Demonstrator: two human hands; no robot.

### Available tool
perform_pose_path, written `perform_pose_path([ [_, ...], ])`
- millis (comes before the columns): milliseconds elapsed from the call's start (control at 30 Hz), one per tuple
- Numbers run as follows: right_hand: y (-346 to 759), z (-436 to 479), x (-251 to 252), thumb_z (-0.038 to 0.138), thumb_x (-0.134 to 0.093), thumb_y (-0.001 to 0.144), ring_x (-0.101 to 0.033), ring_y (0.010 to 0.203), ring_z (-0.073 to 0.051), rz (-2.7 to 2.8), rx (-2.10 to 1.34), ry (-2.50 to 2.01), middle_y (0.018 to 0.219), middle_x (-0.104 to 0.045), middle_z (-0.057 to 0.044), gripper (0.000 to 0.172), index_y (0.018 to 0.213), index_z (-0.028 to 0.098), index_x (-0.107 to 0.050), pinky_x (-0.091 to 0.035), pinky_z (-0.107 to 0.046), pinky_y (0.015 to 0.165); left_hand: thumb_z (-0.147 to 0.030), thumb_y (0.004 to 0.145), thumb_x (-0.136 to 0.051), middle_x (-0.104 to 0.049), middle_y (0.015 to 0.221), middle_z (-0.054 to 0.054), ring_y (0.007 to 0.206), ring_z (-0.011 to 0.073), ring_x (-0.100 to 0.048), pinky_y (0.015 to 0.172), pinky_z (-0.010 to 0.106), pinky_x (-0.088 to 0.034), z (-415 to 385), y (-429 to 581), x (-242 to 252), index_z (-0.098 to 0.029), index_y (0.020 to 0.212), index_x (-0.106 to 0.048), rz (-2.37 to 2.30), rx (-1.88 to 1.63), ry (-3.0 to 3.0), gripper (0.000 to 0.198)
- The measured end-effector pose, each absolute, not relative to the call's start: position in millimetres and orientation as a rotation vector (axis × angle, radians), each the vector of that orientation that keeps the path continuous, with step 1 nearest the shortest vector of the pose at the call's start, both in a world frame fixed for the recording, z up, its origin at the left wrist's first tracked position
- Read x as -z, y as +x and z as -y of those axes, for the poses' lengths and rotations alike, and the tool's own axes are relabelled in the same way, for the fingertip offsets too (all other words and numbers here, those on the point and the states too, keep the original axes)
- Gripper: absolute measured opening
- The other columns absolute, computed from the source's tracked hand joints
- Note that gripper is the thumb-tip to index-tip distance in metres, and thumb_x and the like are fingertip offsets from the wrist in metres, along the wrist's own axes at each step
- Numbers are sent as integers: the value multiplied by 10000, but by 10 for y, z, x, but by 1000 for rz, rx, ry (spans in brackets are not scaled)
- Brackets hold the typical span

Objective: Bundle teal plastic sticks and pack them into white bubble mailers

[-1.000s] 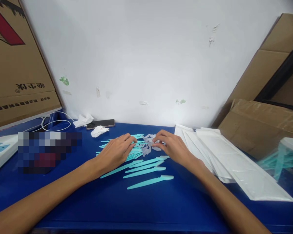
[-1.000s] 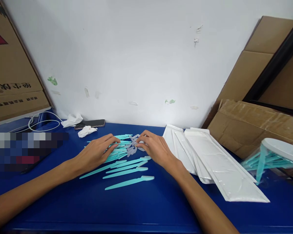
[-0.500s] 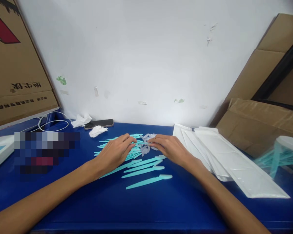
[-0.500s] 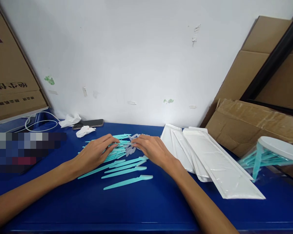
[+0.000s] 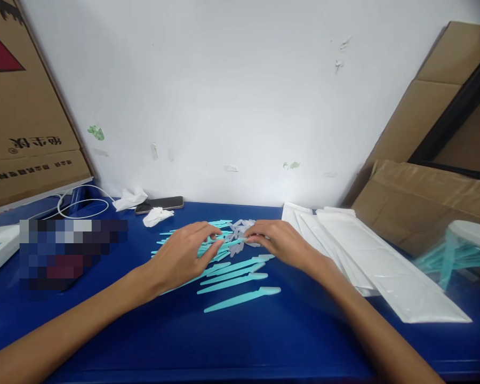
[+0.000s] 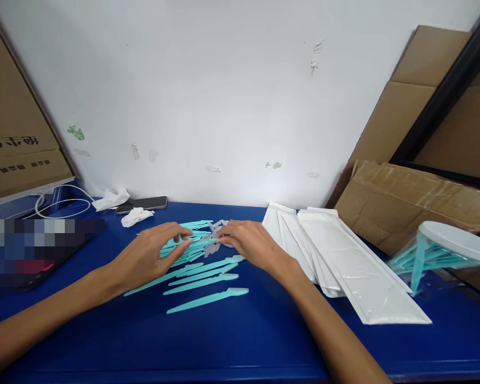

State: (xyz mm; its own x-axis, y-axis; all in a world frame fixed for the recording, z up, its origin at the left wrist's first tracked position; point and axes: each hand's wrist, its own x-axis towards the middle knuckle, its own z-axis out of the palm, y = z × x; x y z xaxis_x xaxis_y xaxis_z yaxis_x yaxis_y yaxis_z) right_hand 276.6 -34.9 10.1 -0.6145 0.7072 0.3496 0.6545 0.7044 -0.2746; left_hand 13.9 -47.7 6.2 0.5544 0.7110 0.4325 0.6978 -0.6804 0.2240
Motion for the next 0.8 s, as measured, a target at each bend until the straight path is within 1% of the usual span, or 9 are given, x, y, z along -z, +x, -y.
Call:
perform_pose_path([
  [67,2880,305,-129,348,-530,987,-681,902,-197,2473,-275,-1104,1019,-757,-33,243,1028,253,-749,-478,-290,761,-382,989,-453,-702,868,31,729,169,-623,643,294,-436,479,84,-170,-200,942,-672,-1268,-660,2752,288],
  [133,2976,262,-127,386,-610,936,-683,868,-195,2488,-418,-1155,979,-764,-21,203,958,266,-773,-481,-284,734,-361,965,-484,-703,788,0,653,153,-605,584,280,-399,471,21,-243,-236,851,-686,-1204,-398,2771,264],
  [233,3052,220,-104,456,-700,851,-683,789,-194,2534,-627,-1191,908,-771,-14,222,934,272,-791,-475,-273,661,-325,921,-540,-702,700,-22,611,156,-607,542,274,-361,469,-43,-272,-284,814,-709,-1147,-95,2752,205],
  [300,3058,211,-97,482,-683,857,-683,780,-194,2520,-648,-1208,911,-772,-16,257,962,273,-788,-473,-273,657,-317,903,-553,-689,659,-21,616,169,-613,541,276,-357,480,-52,-267,-295,821,-712,-1173,-26,2734,180],
  [433,3006,212,-86,456,-596,926,-678,806,-193,2450,-394,-1335,981,-763,-18,255,995,273,-761,-457,-276,681,-397,886,-578,-707,717,-5,725,196,-644,574,280,-374,505,-18,-297,-292,879,-707,-1209,65,2677,167],
  [533,2947,204,-35,432,-613,924,-673,821,-202,2500,-214,-1388,976,-754,-18,225,1030,274,-733,-434,-276,692,-423,880,-572,-713,744,0,726,195,-641,564,283,-363,519,-1,-327,-280,899,-695,-1214,134,2623,190],
  [600,2905,192,15,406,-607,936,-672,842,-202,2548,-155,-1372,970,-745,-13,193,1013,269,-720,-423,-270,699,-376,875,-559,-696,709,2,681,193,-616,566,291,-353,529,-5,-325,-269,864,-682,-1223,137,2655,164],
  [700,2843,183,79,368,-575,963,-671,861,-191,2594,-85,-1341,998,-729,-13,170,992,257,-701,-409,-256,680,-258,827,-546,-639,614,-5,575,176,-535,564,300,-332,538,-27,-301,-243,717,-617,-1222,136,2744,132],
  [800,2789,200,102,329,-526,993,-667,805,-176,2637,55,-1337,1013,-713,-27,188,968,234,-687,-378,-258,617,-211,800,-537,-618,617,-12,551,162,-493,556,297,-317,531,-47,-300,-229,657,-544,-1197,115,2769,145],
])
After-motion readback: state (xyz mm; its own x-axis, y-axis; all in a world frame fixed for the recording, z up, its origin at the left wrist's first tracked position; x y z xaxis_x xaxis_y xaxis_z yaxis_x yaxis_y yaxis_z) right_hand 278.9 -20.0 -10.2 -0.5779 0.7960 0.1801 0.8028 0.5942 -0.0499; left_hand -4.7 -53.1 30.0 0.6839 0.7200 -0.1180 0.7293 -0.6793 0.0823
